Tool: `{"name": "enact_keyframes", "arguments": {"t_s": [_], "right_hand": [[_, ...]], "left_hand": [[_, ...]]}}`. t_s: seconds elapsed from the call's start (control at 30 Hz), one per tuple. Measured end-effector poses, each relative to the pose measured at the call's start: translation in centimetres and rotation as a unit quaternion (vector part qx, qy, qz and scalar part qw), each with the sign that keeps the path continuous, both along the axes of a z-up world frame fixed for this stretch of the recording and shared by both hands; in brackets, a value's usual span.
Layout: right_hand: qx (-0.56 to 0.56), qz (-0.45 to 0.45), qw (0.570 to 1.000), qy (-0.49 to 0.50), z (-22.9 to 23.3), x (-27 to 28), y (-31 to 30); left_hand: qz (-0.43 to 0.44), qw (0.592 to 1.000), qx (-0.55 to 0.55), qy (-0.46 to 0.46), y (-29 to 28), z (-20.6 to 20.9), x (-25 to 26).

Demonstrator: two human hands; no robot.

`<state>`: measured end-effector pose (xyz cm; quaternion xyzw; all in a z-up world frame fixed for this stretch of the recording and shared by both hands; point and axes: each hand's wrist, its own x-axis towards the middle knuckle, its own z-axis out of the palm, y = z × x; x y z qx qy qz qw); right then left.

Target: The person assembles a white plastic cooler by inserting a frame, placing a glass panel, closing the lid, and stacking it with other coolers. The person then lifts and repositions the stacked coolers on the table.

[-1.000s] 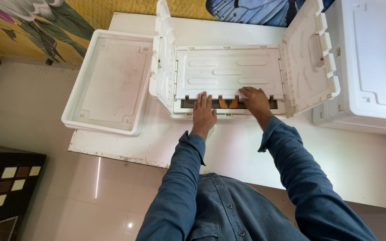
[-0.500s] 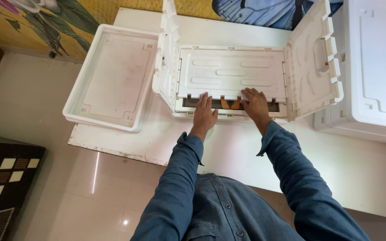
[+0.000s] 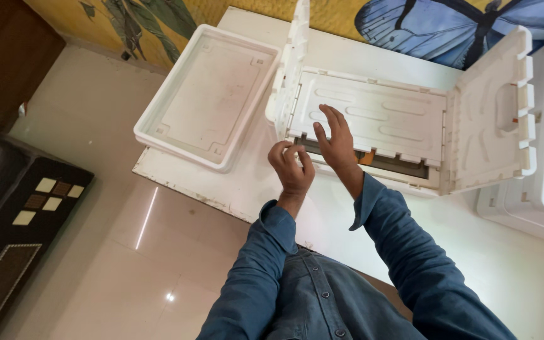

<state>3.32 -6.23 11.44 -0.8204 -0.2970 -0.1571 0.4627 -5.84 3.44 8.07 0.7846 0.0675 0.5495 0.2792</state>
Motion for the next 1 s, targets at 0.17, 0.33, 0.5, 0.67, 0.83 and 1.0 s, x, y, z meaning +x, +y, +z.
{"name": "enact_keyframes", "arguments": {"t_s": [0.17,0.33,0.5,0.67,0.83,1.0], "right_hand": [[0.047,0.080,0.996,0.008,4.7,-1.7,4.2],[0.035,0.120,0.992,-0.013,7.0,-3.1,6.8],[0.038,0.093,0.995,-0.021,7.4,-4.1,7.6],[0.057,0.030,0.995,-0.078,6.5,-4.6,6.1],[0.077,-0.048,0.991,-0.098,4.8,-4.8,3.8],[0.062,-0.146,0.979,-0.126,2.5,-4.8,1.1]], "left_hand": [[0.015,0.996,-0.092,0.006,3.7,2.3,-0.5],[-0.128,0.965,-0.212,0.089,6.1,2.9,-0.6],[-0.136,0.955,-0.218,0.147,6.2,2.7,-0.3],[-0.158,0.956,-0.199,0.148,5.4,2.4,-0.2],[-0.211,0.948,-0.191,0.143,3.9,2.1,0.3],[-0.207,0.961,-0.087,0.159,2.1,1.0,0.6]]}}
